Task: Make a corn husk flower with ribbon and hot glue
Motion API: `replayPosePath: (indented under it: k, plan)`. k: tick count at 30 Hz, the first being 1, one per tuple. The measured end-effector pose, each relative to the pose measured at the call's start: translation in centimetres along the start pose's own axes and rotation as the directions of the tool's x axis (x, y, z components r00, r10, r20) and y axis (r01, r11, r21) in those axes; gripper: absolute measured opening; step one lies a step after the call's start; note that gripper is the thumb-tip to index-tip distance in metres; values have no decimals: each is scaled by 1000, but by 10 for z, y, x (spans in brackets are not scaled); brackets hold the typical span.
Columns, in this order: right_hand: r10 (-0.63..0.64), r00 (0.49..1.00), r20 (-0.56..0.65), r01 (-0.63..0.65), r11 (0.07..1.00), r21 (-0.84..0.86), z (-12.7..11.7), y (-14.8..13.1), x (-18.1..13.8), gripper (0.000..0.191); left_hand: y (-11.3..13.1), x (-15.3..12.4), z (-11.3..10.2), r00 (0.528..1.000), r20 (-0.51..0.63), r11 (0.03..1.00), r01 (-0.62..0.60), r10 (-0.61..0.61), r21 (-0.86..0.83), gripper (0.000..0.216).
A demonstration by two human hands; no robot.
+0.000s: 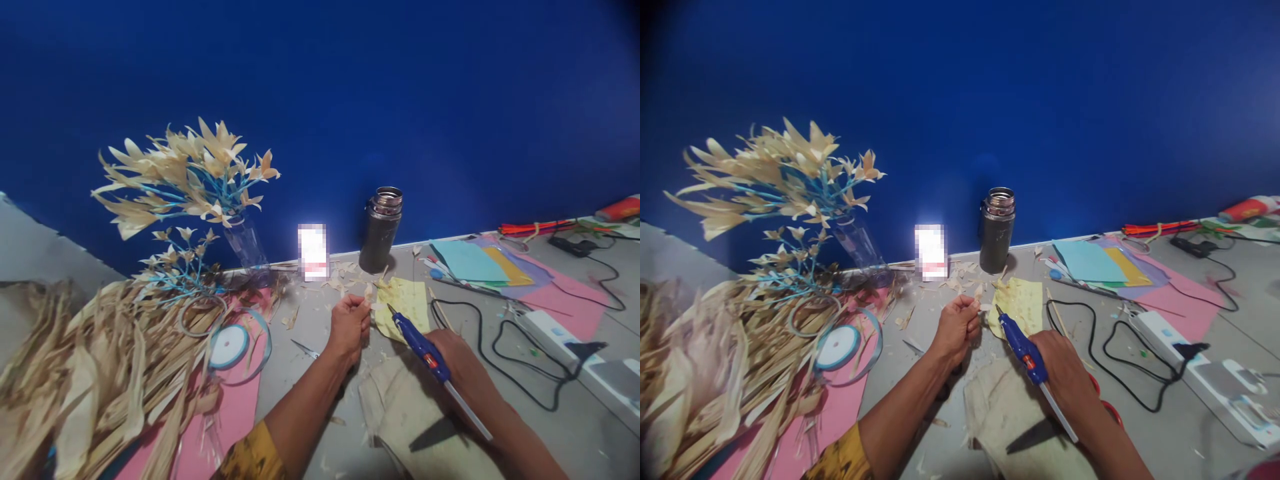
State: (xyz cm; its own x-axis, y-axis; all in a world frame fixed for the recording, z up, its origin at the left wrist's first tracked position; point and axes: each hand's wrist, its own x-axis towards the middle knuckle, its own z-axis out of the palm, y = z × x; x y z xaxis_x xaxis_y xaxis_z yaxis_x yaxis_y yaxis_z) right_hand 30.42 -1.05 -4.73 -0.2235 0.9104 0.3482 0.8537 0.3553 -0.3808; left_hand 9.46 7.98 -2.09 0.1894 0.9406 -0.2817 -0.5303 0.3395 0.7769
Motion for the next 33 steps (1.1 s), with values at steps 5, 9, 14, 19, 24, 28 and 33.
replayPosePath:
  k: [5,9,14,19,24,28,33]
  plan:
    - [-7,999,49,8,1000,-3,2,-2,-1,19,-3,0,0,1000,4,1000,5,-5,-13,61]
    - [12,998,64,-11,1000,-29,1,-3,-1,19,-3,0,0,1000,1,1000,3,-3,-18,63]
    - [1,999,44,1,999,-32,0,-6,-1,18,-3,0,0,1000,-9,1000,0,-1,-25,63]
    - [-1,999,32,4,996,-86,-1,-5,-1,19,-3,0,0,1000,-14,999,-2,2,-42,62]
    - [-3,1000,0,3,996,-86,-2,-8,-3,21,-4,2,0,1000,-29,998,-4,2,-59,64]
    - [-30,999,39,33,997,-71,-4,-14,-1,17,-4,1,0,1000,-17,997,3,-4,-75,62]
    - [58,998,21,-54,987,-151,-6,-3,-2,17,1,-4,3,1000,28,994,15,-12,-112,62]
